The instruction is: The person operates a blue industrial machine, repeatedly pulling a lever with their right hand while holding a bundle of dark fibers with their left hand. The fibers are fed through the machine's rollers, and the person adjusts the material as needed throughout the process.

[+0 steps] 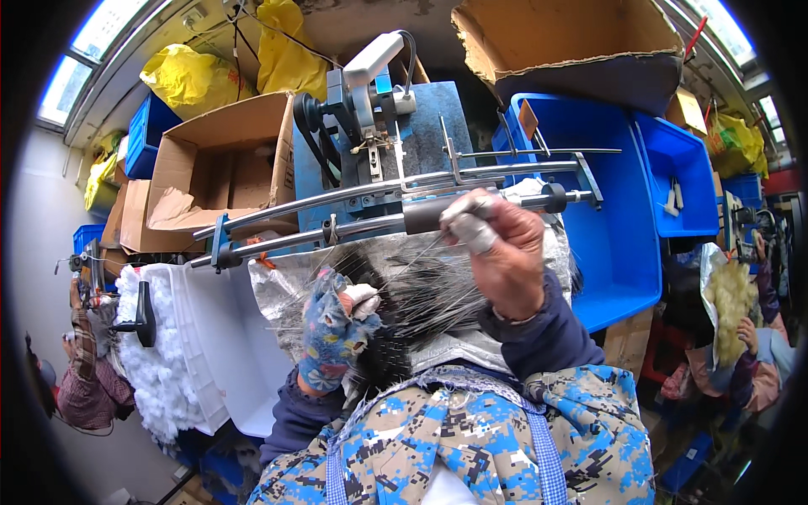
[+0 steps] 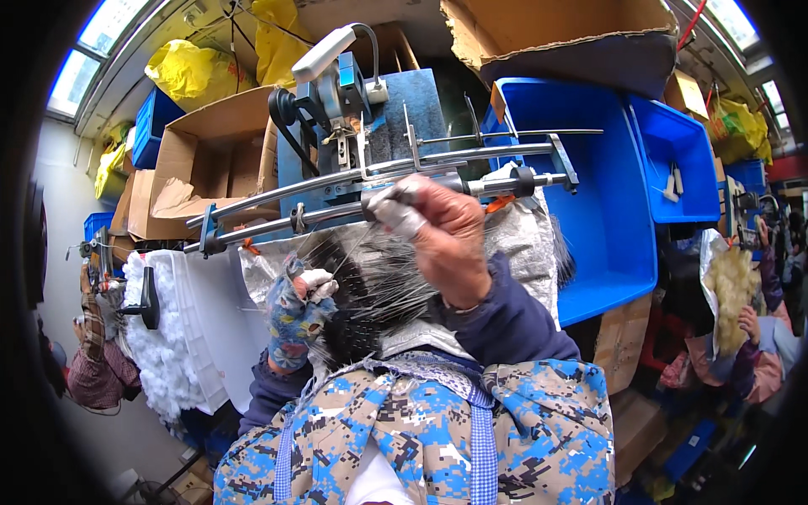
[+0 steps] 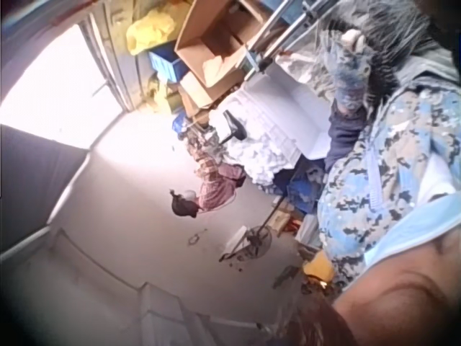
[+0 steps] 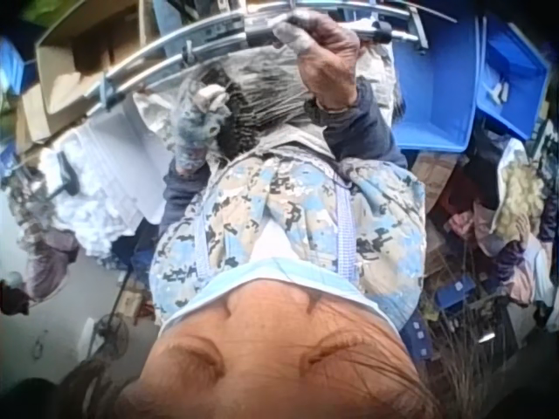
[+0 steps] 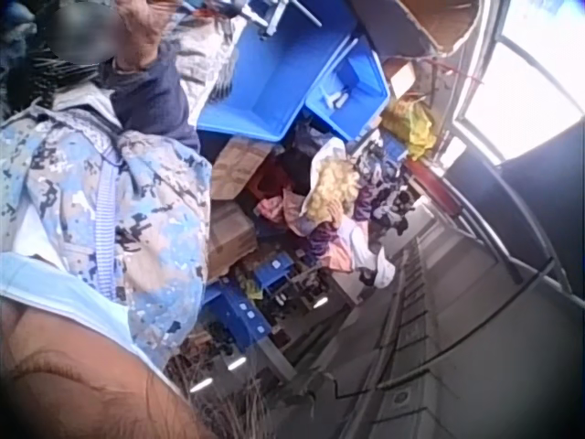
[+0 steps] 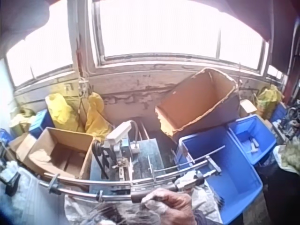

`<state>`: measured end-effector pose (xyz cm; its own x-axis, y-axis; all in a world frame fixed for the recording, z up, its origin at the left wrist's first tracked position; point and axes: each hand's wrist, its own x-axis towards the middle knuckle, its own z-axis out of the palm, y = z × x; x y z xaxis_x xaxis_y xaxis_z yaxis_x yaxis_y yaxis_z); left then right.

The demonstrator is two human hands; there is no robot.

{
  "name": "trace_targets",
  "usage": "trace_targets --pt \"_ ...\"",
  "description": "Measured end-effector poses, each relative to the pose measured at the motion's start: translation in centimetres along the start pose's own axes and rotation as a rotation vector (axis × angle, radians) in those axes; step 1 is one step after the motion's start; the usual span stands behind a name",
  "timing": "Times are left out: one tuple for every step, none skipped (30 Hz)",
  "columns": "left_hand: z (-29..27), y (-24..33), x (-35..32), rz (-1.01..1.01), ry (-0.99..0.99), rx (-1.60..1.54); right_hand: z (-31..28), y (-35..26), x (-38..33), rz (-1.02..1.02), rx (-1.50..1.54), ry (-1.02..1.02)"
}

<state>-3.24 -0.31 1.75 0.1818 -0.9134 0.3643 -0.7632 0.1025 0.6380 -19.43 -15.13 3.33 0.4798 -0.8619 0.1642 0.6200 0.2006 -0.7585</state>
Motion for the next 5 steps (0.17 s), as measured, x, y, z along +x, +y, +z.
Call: trace_targets --pt "0.0 -0.4 -0.2 -0.031 -0.001 -0.032 -0.7 -1.5 1.0 -0.116 -0.026 0.021" --pt "-0.1 -1.0 -0.6 -0.059 -0.014 -0.005 -2.0 -2.9 1.8 -0.136 -0.042 -0.086" --pt "-0.2 -1.5 -1.1 -0.087 -0.027 0.022 -2.4 -4.3 1.9 -0.134 -0.007 -0.069" --pt "-0.2 -2.1 -1.7 -0.116 -0.037 0.050 -2.6 -5.7 2.0 -0.130 0.027 -0.054" --pt "-0.1 -2.9 -2.2 -0.151 -0.084 0.052 -3.3 -7.0 2.3 -0.120 0.066 -0.151"
